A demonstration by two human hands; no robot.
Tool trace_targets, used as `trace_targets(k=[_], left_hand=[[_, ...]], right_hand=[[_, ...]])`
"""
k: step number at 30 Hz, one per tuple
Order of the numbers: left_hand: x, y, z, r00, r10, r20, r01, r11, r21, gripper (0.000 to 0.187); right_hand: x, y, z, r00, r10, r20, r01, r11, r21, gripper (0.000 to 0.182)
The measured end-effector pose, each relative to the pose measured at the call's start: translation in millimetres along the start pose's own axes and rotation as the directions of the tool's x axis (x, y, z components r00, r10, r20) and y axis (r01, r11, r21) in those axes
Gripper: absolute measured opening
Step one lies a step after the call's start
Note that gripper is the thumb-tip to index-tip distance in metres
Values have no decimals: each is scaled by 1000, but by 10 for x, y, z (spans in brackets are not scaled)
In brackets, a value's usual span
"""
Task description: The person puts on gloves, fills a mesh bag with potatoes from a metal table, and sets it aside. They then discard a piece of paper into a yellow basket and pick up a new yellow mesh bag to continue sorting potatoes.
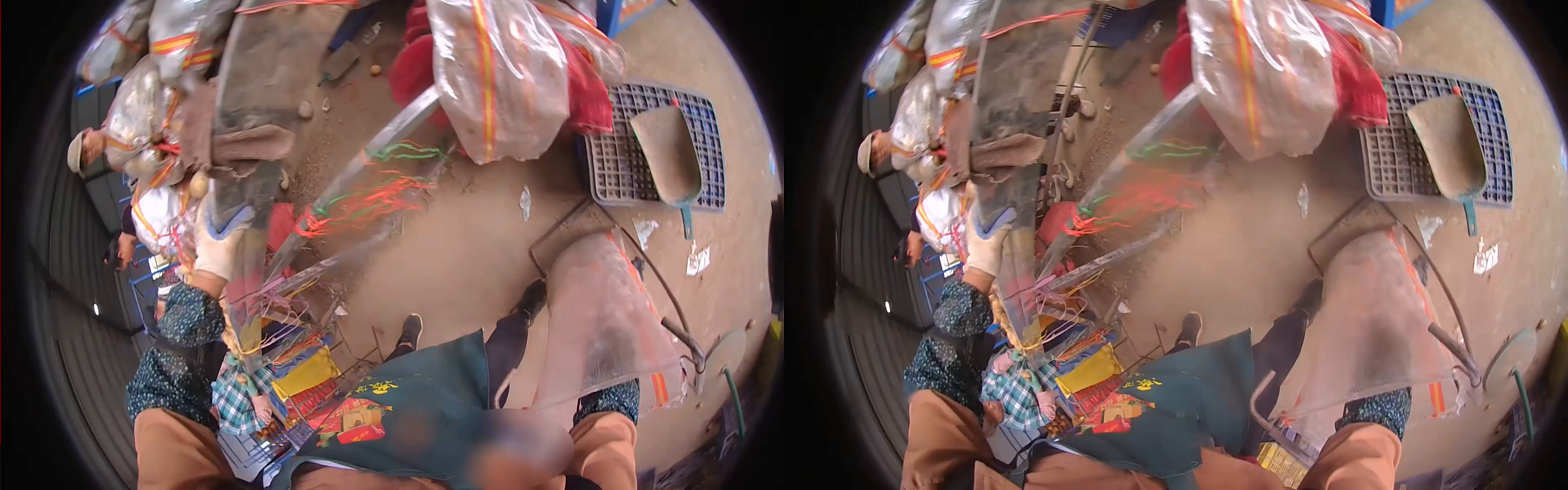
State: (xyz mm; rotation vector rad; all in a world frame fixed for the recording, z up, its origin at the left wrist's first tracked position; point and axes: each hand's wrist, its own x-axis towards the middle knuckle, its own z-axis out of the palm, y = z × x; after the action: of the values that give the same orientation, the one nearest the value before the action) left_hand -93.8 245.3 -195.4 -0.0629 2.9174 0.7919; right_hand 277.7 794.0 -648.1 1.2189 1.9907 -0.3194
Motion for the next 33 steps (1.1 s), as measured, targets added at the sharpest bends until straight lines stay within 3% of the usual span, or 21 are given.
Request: trace_targets(k=[1, 3, 5, 7, 9, 13, 17, 19, 21, 22, 23, 24, 25, 26, 27, 28, 29, 30, 31, 33], left_hand=[[1, 99, 84, 999, 36, -35, -37, 999, -19, 72], [78, 81, 42, 986, 169, -9, -162, 957, 241, 69], [61, 292, 26, 982, 190, 19, -178, 877, 446, 73], [105, 238, 2, 974, 220, 60, -220, 839, 499, 76], [43, 310, 0, 985, 170, 0, -148, 853, 501, 79], [45, 309, -15, 986, 162, 29, -151, 825, 544, 84], [-4, 399, -214, 982, 101, 160, -157, 907, 390, 86], [-115, 302, -266, 962, 265, 59, -269, 904, 333, 88], [-339, 148, -177, 903, 395, -169, -365, 913, 184, 88], [-555, 54, -241, 890, 413, -195, -398, 911, 113, 86], [-798, -63, -320, 877, 429, -219, -430, 902, 42, 85], [-1062, -266, -434, 837, 476, -270, -499, 867, -20, 78], [-1351, -525, -580, 801, 495, -337, -521, 853, 17, 69], [-1614, -815, -771, 766, 494, -412, -532, 846, 26, 57], [-1832, -1178, -865, 718, 468, -515, -520, 852, 50, 43], [-2028, -1580, -1006, 734, 434, -522, -467, 881, 76, 32], [-2254, -1868, -1196, 769, 233, -595, -326, 944, -52, 28], [-2450, -2233, -1326, 790, 88, -607, -201, 972, -120, 29], [-2609, -2524, -1524, 830, -98, -549, -34, 974, -225, 30], [-2885, -3038, -1771, 722, -231, -652, 97, 967, -234, 25]], right_hand=[[-69, -16, -22, 1000, -26, 6, 26, 1000, 1, 45], [-216, -32, -95, 998, -66, 24, 66, 998, -15, 47], [-421, 7, -202, 994, -97, 45, 99, 994, -44, 48], [-629, 62, -338, 989, -133, 65, 138, 988, -75, 50], [-825, 124, -521, 984, -163, 71, 170, 980, -104, 52], [-1181, 369, -1017, 983, -180, 40, 184, 966, -182, 55], [-1414, 639, -1719, 974, -214, -78, 168, 904, -392, 58], [-1455, 784, -2024, 946, -301, -120, 170, 776, -608, 59], [-1360, 936, -2129, 927, -367, -79, 178, 616, -767, 61], [-1810, 618, -2335, 915, -340, -215, 183, 828, -531, 48], [-2509, 79, -2516, 907, -278, -317, 270, 960, -73, 36], [-3186, -400, -2559, 920, -222, -323, 333, 877, 346, 27], [-3782, -821, -2533, 926, -233, -299, 361, 779, 512, 25], [-4088, -1186, -2367, 837, -345, -425, 535, 679, 503, 32], [-4499, -1587, -2221, 772, -459, -439, 635, 528, 565, 32], [-4941, -1970, -2192, 761, -536, -366, 643, 547, 536, 14], [-4913, -2230, -2013, 589, -708, -389, 773, 356, 525, 17], [-4636, -2525, -1752, 258, -816, -518, 952, 124, 280, 20], [-5242, -2921, -1734, -142, -867, -477, 990, -114, -87, 25], [-5794, -3527, -1475, 15, -954, -300, 983, -40, 178, 25]])
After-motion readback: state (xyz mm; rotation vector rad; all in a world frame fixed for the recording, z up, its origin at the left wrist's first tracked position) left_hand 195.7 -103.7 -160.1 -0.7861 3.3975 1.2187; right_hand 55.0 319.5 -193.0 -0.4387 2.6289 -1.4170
